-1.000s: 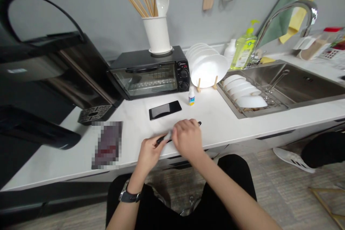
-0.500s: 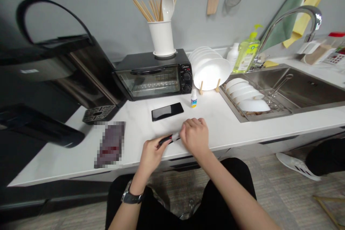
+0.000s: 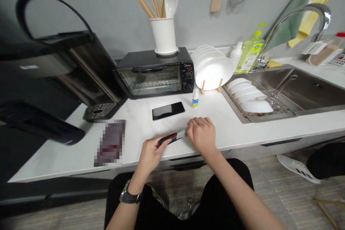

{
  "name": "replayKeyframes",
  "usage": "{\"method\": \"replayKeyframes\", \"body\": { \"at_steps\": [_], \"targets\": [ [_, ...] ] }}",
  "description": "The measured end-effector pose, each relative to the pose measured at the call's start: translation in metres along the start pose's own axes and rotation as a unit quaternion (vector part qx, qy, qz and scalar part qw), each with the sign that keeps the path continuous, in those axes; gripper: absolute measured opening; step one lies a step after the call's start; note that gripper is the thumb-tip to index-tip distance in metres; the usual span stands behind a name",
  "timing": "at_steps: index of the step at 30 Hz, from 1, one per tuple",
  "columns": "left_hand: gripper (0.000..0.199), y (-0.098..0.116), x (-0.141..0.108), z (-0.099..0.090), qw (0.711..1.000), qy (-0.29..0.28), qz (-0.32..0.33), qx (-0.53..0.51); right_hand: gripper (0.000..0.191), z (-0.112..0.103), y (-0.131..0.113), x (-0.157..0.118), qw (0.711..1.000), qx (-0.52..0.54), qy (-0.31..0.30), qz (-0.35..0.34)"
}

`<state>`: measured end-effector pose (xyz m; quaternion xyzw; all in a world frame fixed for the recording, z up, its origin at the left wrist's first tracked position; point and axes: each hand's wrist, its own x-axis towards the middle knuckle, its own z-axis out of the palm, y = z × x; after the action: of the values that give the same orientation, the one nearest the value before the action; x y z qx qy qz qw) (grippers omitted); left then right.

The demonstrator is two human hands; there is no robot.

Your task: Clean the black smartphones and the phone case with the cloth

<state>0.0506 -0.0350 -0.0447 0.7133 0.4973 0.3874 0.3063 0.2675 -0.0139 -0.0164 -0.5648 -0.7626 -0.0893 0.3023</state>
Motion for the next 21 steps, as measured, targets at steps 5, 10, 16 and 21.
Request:
{"method": "replayKeyframes", "body": {
  "at_steps": [5, 10, 16, 21],
  "targets": [
    [0.025, -0.008, -0.002, -0.007, 0.995, 0.029, 0.038, 0.089, 0.019, 0.020, -0.096, -0.006, 0.993, 0.066, -0.033, -0.090],
    [0.024, -0.004, -0.005, -0.010, 0.998, -0.002, 0.034, 0.058, 0.022, 0.010, -0.062, -0.011, 0.989, 0.062, -0.035, -0.126],
    [0.024, 0.003, 0.001, -0.001, 1.000, -0.009, 0.003, 0.009, 0.035, -0.002, 0.009, -0.004, 1.000, -0.004, 0.009, 0.008],
    [0.027, -0.010, -0.002, -0.004, 0.992, 0.033, 0.042, 0.112, 0.022, 0.024, -0.095, -0.004, 0.997, 0.049, 0.002, -0.063]
  ]
}}
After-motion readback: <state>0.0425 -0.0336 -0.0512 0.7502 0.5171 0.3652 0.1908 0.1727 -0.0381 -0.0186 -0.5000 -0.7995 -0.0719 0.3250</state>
